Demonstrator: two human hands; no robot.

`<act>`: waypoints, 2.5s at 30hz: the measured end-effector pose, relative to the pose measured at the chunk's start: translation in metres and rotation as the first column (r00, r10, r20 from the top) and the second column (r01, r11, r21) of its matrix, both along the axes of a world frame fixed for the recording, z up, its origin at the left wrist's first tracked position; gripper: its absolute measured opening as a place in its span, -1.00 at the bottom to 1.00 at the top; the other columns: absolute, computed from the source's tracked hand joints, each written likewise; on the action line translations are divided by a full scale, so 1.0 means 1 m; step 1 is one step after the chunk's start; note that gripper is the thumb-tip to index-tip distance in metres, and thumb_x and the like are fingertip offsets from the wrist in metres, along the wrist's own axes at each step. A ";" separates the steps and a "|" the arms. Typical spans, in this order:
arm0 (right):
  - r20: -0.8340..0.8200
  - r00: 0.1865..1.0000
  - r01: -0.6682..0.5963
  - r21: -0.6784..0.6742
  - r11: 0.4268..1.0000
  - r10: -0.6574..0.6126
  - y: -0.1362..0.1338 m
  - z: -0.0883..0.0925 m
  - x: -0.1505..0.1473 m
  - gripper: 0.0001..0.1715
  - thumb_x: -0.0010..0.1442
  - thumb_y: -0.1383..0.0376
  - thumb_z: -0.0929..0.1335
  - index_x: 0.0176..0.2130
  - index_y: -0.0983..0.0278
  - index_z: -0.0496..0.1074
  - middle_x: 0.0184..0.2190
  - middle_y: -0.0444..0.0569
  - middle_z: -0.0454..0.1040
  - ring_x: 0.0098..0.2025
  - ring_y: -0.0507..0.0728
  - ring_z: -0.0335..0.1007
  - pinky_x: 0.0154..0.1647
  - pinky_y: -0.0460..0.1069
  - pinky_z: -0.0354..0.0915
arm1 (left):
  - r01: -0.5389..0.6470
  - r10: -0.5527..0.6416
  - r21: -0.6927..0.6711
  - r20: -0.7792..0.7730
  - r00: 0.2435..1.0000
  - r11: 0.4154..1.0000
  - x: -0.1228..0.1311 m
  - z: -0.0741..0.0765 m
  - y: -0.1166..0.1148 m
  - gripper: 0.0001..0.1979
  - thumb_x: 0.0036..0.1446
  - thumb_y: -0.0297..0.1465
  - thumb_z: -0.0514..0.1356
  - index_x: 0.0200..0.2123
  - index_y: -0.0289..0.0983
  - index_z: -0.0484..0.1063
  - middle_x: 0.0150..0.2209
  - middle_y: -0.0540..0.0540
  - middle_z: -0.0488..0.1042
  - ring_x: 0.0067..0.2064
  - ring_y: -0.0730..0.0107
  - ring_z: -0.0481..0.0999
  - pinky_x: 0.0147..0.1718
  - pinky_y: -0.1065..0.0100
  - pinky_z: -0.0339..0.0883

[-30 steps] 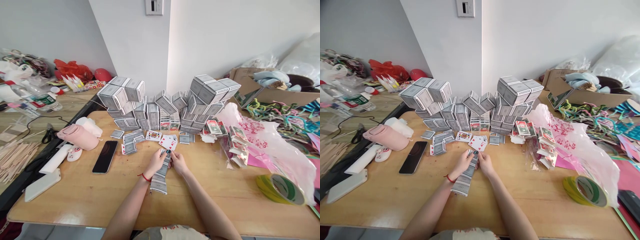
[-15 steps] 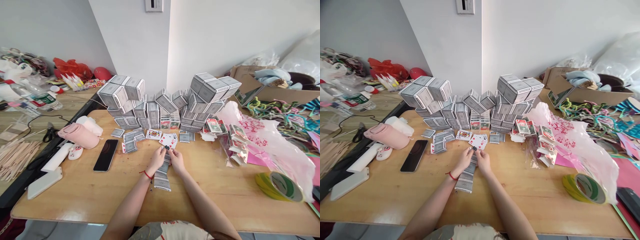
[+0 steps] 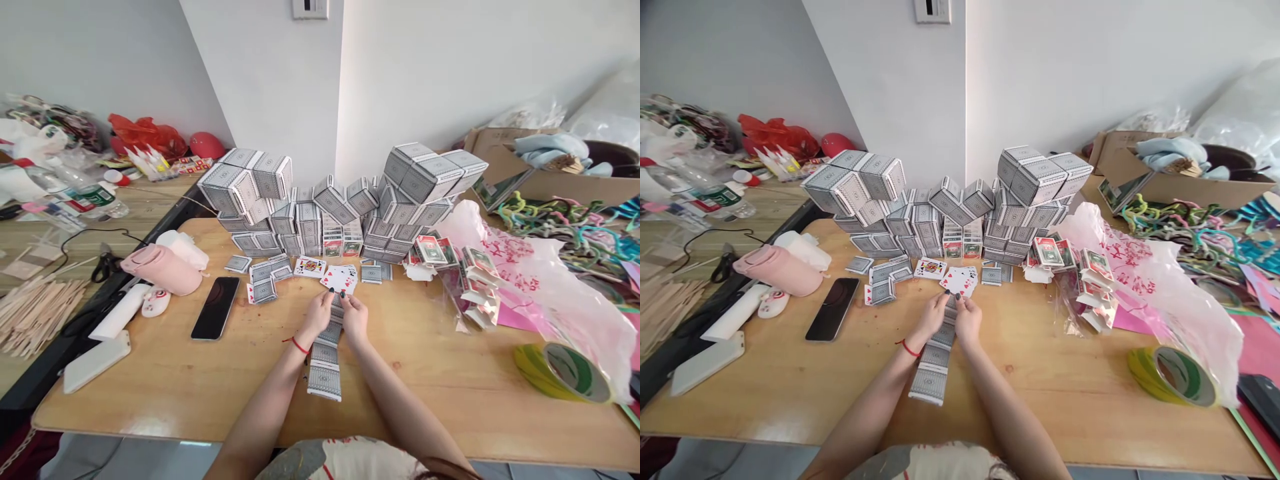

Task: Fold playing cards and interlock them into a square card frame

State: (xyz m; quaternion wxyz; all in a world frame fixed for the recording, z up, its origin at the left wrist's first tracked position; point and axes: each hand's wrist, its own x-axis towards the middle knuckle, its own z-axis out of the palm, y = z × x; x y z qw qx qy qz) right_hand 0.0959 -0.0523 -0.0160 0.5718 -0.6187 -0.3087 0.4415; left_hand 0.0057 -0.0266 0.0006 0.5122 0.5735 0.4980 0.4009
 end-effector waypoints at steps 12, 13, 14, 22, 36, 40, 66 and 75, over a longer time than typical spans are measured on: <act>0.183 0.982 0.027 0.118 0.993 -0.049 0.003 0.006 0.019 -0.50 0.11 0.01 0.17 -0.32 0.34 0.44 -0.60 -0.09 0.34 -0.61 0.01 0.20 -0.59 -0.07 0.17 | 0.207 -0.020 -0.326 0.494 0.869 0.922 -0.014 0.007 -0.007 -0.50 0.04 -0.06 0.02 -0.15 -0.34 0.39 -0.42 -0.15 0.50 -0.46 0.32 0.46 -0.46 0.33 0.30; 0.325 0.940 0.051 0.170 0.984 -0.105 0.004 0.004 0.022 -0.56 0.11 0.05 0.20 -0.33 0.32 0.44 -0.51 -0.04 0.38 -0.54 0.04 0.24 -0.50 -0.05 0.21 | 0.244 0.002 -0.367 0.556 0.831 0.898 -0.016 0.008 -0.006 -0.47 0.04 -0.04 0.00 -0.12 -0.34 0.37 -0.41 -0.16 0.50 -0.44 0.30 0.47 -0.45 0.32 0.32; 0.442 0.887 0.044 0.206 0.978 -0.133 0.005 0.002 0.025 -0.62 0.09 0.08 0.23 -0.32 0.30 0.45 -0.43 -0.01 0.40 -0.48 0.06 0.26 -0.44 -0.03 0.23 | 0.275 0.031 -0.399 0.612 0.790 0.874 -0.018 0.008 -0.005 -0.45 0.05 -0.02 -0.02 -0.10 -0.34 0.36 -0.41 -0.17 0.50 -0.42 0.29 0.48 -0.44 0.32 0.33; 0.751 0.658 -0.192 0.092 0.977 0.058 0.029 -0.006 0.042 -0.44 0.00 0.18 0.30 0.04 0.18 0.27 -0.04 0.06 0.34 -0.38 0.10 0.34 -0.36 0.01 0.28 | 0.363 0.217 -0.493 0.781 0.586 0.791 -0.024 0.006 0.002 -0.44 0.10 -0.06 -0.07 -0.07 -0.38 0.35 -0.43 -0.17 0.49 -0.41 0.33 0.48 -0.38 0.33 0.34; 0.711 0.698 -0.200 0.079 0.977 0.085 0.025 -0.009 0.050 -0.34 -0.14 0.18 0.42 -0.02 0.26 0.28 -0.24 0.00 0.29 -0.51 0.02 0.25 -0.34 0.03 0.30 | 0.203 0.244 -0.418 0.790 0.562 0.885 -0.023 0.002 -0.003 -0.65 0.02 -0.16 0.11 -0.24 -0.31 0.36 -0.52 0.00 0.33 -0.53 0.52 0.31 -0.41 0.37 0.28; 0.681 0.730 -0.166 0.093 0.982 0.059 0.028 -0.012 0.056 -0.43 -0.19 0.20 0.45 -0.14 0.27 0.34 -0.31 -0.02 0.31 -0.47 0.06 0.27 -0.32 0.04 0.29 | 0.152 0.274 -0.439 0.758 0.592 0.886 -0.024 0.003 -0.003 -0.66 0.01 -0.17 0.11 -0.21 -0.29 0.35 -0.48 -0.02 0.36 -0.50 0.50 0.34 -0.42 0.38 0.28; 0.546 0.834 -0.177 0.119 0.977 0.085 0.024 -0.010 0.065 -0.71 0.06 0.11 0.23 -0.46 0.28 0.33 -0.51 -0.03 0.40 -0.45 0.10 0.27 -0.40 -0.03 0.18 | -0.200 0.244 -0.141 0.505 0.828 0.970 -0.021 -0.001 -0.005 -0.52 0.01 -0.31 0.15 0.04 -0.12 0.17 0.07 -0.10 0.24 0.05 0.27 0.28 0.00 0.24 0.16; 0.393 0.911 -0.160 0.050 0.986 0.128 0.022 -0.002 0.061 -0.55 0.06 -0.07 0.18 -0.52 0.23 0.26 -0.71 -0.10 0.34 -0.63 0.08 0.23 -0.54 -0.05 0.16 | -0.034 0.165 0.475 -0.236 0.958 0.879 -0.038 0.036 -0.038 -0.70 0.05 -0.34 0.10 -0.09 -0.16 0.33 -0.01 -0.15 0.29 0.13 0.16 0.11 0.12 0.07 -0.09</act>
